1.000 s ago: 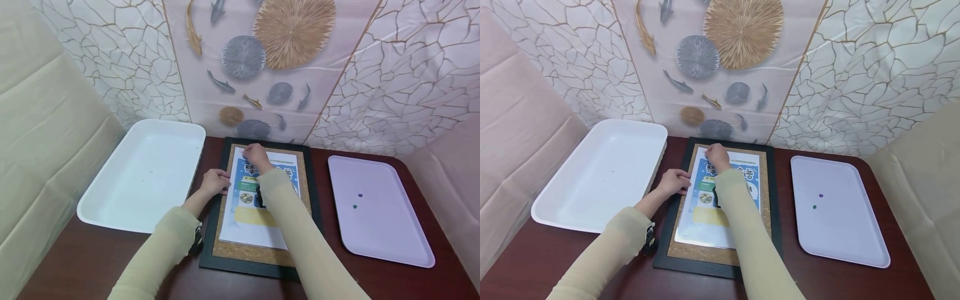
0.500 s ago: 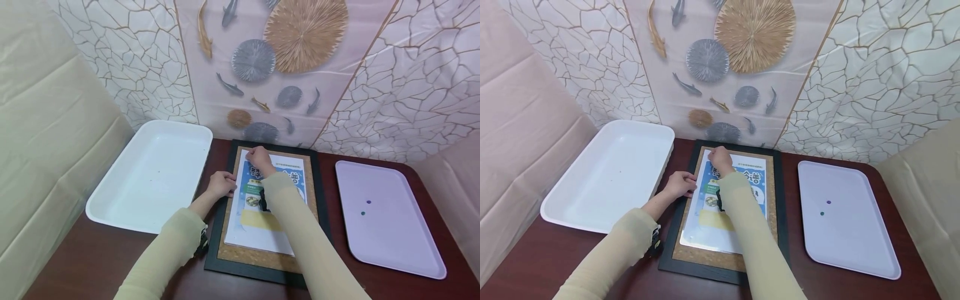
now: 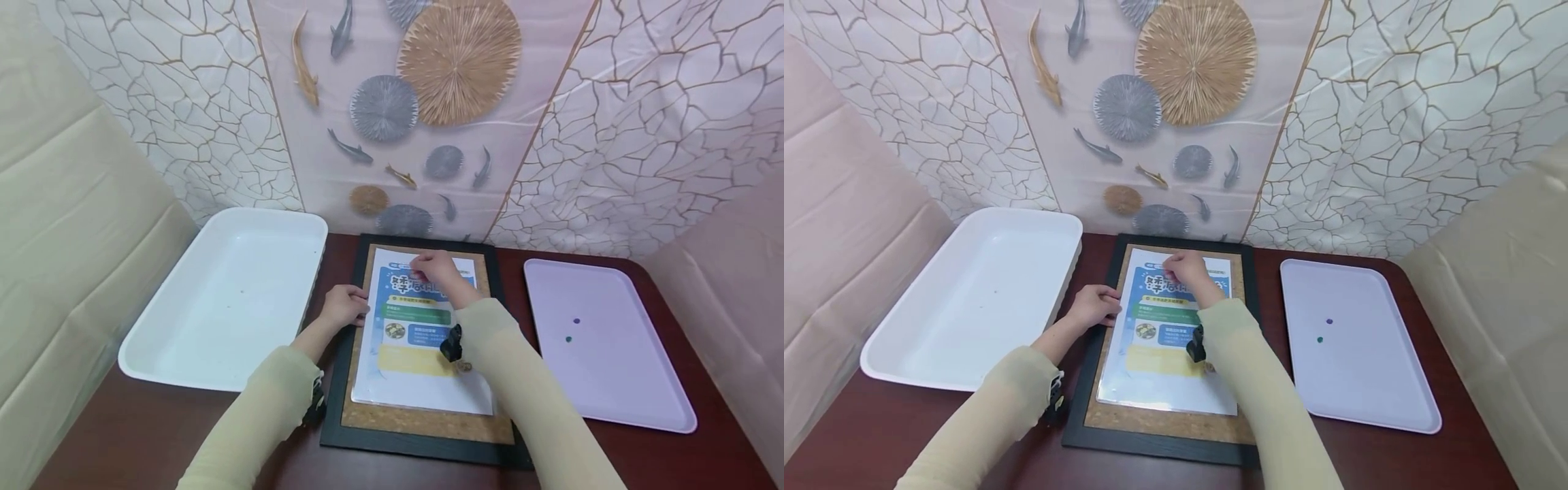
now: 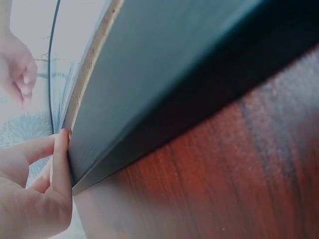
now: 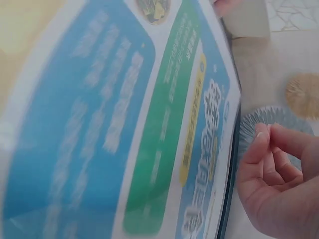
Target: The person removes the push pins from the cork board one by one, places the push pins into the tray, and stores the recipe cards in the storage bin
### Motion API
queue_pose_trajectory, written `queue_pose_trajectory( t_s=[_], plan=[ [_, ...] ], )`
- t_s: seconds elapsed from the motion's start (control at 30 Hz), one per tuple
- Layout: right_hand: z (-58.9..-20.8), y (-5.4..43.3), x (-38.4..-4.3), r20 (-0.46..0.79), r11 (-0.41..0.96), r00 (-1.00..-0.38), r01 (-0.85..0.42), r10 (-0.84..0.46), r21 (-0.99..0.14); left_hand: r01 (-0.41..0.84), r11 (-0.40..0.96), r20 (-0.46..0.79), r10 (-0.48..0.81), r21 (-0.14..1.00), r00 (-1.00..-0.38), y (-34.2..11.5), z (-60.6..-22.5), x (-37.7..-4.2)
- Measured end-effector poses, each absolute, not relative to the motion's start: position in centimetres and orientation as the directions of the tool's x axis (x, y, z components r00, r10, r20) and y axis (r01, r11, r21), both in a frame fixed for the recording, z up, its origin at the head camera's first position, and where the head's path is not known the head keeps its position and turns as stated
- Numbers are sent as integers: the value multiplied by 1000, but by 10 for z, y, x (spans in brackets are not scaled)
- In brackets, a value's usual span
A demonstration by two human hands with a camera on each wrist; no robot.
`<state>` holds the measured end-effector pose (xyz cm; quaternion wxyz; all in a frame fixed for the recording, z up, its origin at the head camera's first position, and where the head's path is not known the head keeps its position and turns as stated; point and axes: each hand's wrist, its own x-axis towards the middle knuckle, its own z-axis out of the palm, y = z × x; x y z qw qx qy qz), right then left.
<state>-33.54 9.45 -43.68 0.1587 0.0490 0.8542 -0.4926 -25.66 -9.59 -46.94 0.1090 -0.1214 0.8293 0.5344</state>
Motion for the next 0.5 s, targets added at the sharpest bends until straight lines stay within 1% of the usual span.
queue_pose_trajectory(
  t_s=[0.23,0.5],
  plan=[
    [-431,126,-322,-364,409,-931,319,-35,-855,-330,413,-320,-94,849,-943,-97,-470,-256],
    [-422,168,-304,-369,267,-929,355,-4,-896,-327,417,-321,-86,848,-943,-95,-467,-256]
  ],
)
